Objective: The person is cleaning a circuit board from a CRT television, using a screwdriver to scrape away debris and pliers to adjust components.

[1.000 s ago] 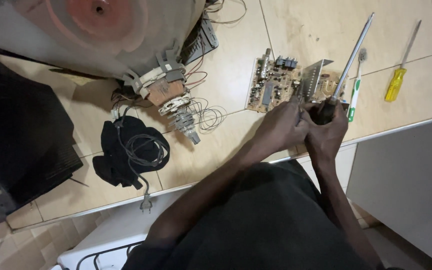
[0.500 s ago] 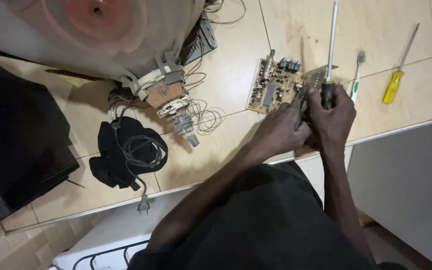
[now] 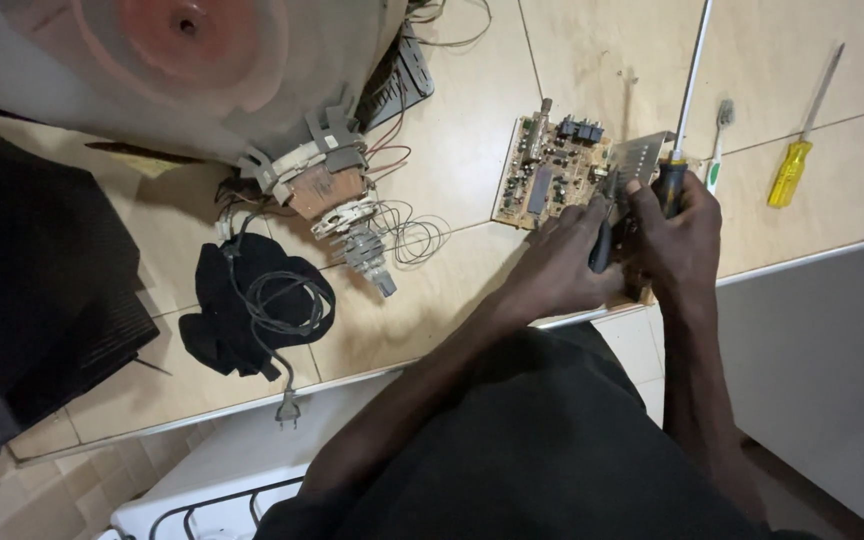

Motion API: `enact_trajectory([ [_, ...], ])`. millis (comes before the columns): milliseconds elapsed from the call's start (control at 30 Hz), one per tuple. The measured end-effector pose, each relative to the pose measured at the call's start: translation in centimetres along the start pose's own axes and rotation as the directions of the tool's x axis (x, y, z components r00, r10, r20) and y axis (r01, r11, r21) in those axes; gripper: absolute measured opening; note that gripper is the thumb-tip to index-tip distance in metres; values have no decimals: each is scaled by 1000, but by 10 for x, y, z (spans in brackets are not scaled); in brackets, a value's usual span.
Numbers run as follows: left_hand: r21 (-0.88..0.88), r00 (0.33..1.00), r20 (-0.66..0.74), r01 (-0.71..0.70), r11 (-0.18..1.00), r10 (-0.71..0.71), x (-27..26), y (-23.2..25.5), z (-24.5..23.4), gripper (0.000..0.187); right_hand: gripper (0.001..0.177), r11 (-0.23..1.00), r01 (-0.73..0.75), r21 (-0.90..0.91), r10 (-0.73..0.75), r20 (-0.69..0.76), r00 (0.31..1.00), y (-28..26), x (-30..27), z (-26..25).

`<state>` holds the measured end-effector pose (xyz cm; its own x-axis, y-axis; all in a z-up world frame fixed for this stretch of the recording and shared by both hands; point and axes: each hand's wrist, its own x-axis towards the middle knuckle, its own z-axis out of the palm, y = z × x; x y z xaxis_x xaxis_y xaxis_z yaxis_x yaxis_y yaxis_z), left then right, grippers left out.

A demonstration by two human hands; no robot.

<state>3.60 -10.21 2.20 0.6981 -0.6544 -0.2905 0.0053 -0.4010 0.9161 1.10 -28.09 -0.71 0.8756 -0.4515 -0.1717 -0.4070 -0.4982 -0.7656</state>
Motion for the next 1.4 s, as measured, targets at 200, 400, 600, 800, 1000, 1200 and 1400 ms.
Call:
enact_trajectory([
  [200, 2, 991, -119, 57, 998, -57, -4, 5, 4, 76, 29, 997, 57, 48, -58, 8, 998, -18, -8, 1],
  [400, 63, 988, -86, 132, 989, -126, -4, -12, -23, 65, 28, 999, 34, 28, -35, 11, 999, -10, -6, 2],
  [600, -43, 968, -93, 229, 973, -232, 4, -26, -27, 49, 30, 1000, 22, -14, -22, 7, 1000, -6, -3, 3],
  [800, -34, 974, -135, 176, 984, -179, 6, -27, -29, 33, 30, 1000, 16, 15, -16, -10, 1000, -18, -8, 8],
  [1000, 97, 937, -193, 313, 945, -290, 3, -7, -42, 18, 22, 997, 72, 40, -69, -85, 994, -21, -11, 5],
  [1200, -1, 929, -228, 301, 954, -293, -57, 55, -69, 27, 24, 985, 109, -132, -115, -41, 992, -42, -7, -35],
  [1400, -258, 896, -107, 394, 882, -431, -108, 94, -94, 10, 16, 952, 127, -279, -54, 258, 965, -72, -7, -81],
])
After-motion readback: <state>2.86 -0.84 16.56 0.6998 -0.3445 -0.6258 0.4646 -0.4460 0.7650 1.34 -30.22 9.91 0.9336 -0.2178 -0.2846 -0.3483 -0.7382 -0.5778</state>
